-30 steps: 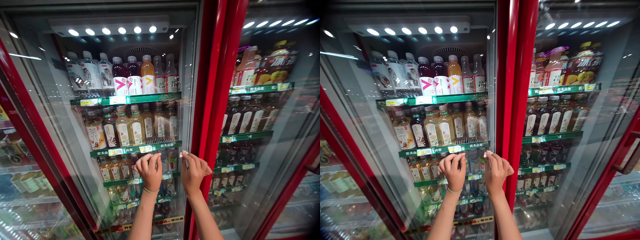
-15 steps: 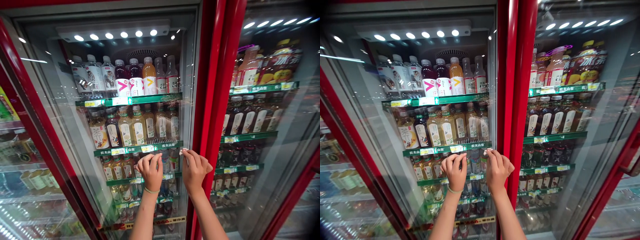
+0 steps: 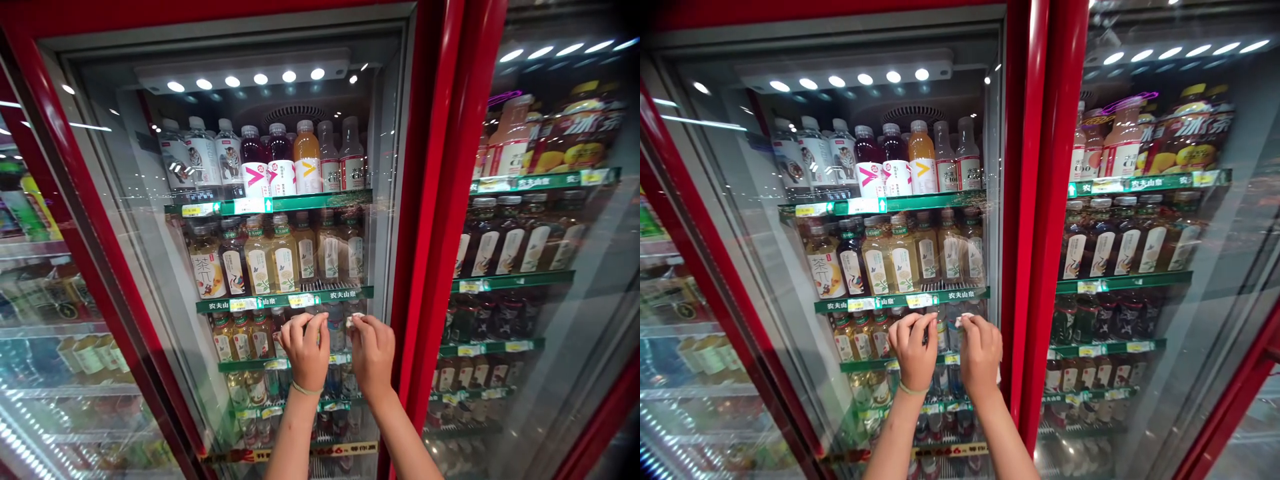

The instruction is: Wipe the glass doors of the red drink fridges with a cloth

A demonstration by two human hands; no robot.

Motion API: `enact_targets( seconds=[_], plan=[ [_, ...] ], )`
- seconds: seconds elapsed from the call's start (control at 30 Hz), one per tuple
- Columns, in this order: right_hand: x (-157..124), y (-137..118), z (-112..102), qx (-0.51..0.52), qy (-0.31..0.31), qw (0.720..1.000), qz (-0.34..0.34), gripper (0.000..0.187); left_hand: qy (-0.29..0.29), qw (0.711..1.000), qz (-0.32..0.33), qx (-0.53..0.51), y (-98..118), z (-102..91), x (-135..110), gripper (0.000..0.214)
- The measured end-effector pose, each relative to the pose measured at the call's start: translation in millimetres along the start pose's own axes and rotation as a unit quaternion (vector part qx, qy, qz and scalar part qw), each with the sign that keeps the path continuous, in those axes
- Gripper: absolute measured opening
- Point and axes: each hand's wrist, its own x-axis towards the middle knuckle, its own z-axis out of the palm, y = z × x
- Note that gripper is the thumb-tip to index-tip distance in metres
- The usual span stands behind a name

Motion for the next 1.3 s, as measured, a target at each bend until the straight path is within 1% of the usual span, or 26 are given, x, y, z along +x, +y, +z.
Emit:
enact_targets(
  seconds=[0.07, 0.1, 0.2, 0.27, 0.33, 0.43, 0.5, 0.6, 0.63, 0.67, 0.73, 0.77, 0.8, 0.87, 0.93, 1.0, 1.03, 1.07, 1.17, 1.23, 1.3],
  plan=[
    [-0.9, -1.4, 3.2, 0.029, -0.012, 0.999, -0.011, 0.033, -0.003, 1.000, 0.004, -0.004, -0.9, -1.8, 1.1, 0.015],
    [0.2, 0.0, 4.0, 0.035, -0.009, 0.999, -0.013, 0.034, -0.005, 1.000, 0.007, -0.006, -1.8, -2.9, 1.6, 0.016],
    [2.7, 6.5, 4.8, 0.019, 0.025, 0.999, 0.009, 0.030, -0.008, 1.000, 0.005, 0.003, -6.5, -7.0, 2.1, 0.015],
    [0.2, 5.6, 6.0, 0.004, 0.036, 0.999, 0.029, 0.028, -0.002, 1.000, -0.008, 0.017, -10.9, -9.7, 1.9, 0.014],
    [-3.0, -0.9, 8.9, 0.006, 0.019, 1.000, 0.023, 0.029, 0.001, 1.000, -0.015, 0.022, -15.6, -12.3, 1.7, 0.013],
    [-1.7, -10.4, 14.1, 0.034, -0.003, 0.999, -0.007, 0.033, -0.003, 1.000, -0.008, 0.019, -24.4, -17.1, 3.0, 0.014],
    [1.1, -11.4, 16.2, 0.042, 0.015, 0.999, 0.008, 0.035, -0.002, 1.000, -0.005, 0.019, -32.3, -21.1, 4.8, 0.014],
    [-0.8, -12.4, 17.4, 0.028, 0.067, 0.995, 0.066, 0.034, 0.005, 1.000, -0.004, 0.025, -44.4, -26.2, 7.8, 0.011],
    [-2.7, -14.8, 18.0, 0.024, 0.073, 0.994, 0.075, 0.034, 0.008, 1.000, -0.004, 0.026, -47.6, -27.2, 8.6, 0.011],
    [-4.1, -18.1, 19.0, 0.022, 0.068, 0.995, 0.074, 0.034, 0.010, 1.000, -0.004, 0.026, -50.1, -28.0, 9.2, 0.011],
    [-2.8, -24.0, 21.7, 0.026, 0.038, 0.998, 0.049, 0.034, 0.010, 1.000, -0.002, 0.025, -53.9, -29.4, 9.9, 0.011],
    [0.5, -24.7, 23.0, 0.028, 0.026, 0.999, 0.037, 0.034, 0.009, 1.000, 0.001, 0.025, -55.6, -30.3, 10.1, 0.011],
    [5.1, -23.3, 23.9, 0.029, 0.027, 0.999, 0.036, 0.034, 0.007, 1.000, 0.005, 0.027, -57.6, -31.6, 10.4, 0.012],
    [14.3, -15.4, 23.7, 0.028, 0.055, 0.996, 0.064, 0.033, 0.008, 0.999, 0.012, 0.034, -63.2, -35.1, 11.1, 0.012],
    [17.3, -8.3, 22.1, -0.002, 0.098, 0.991, 0.091, 0.030, 0.017, 0.999, 0.010, 0.041, -70.0, -38.7, 12.0, 0.011],
    [11.6, -10.9, 22.1, -0.036, 0.107, 0.988, 0.108, 0.030, 0.025, 0.999, 0.004, 0.042, -75.9, -41.1, 12.8, 0.010],
    [6.7, -16.4, 23.4, -0.041, 0.103, 0.988, 0.109, 0.034, 0.027, 0.999, 0.000, 0.042, -78.0, -41.7, 13.0, 0.009],
    [1.6, -23.7, 25.5, -0.039, 0.094, 0.990, 0.102, 0.040, 0.028, 0.999, -0.002, 0.043, -79.4, -42.1, 13.1, 0.008],
    [-9.0, -44.0, 34.3, -0.027, 0.054, 0.998, 0.036, 0.053, 0.027, 0.999, -0.004, 0.039, -81.3, -42.9, 13.1, 0.007],
    [-12.8, -48.6, 39.1, -0.034, 0.062, 0.997, 0.013, 0.058, 0.021, 0.999, 0.002, 0.028, -81.9, -44.2, 13.3, 0.008],
    [-18.2, -48.6, 42.2, -0.049, 0.088, 0.995, 0.016, 0.060, 0.014, 1.000, 0.006, 0.017, -82.0, -45.4, 13.7, 0.009]
  ],
)
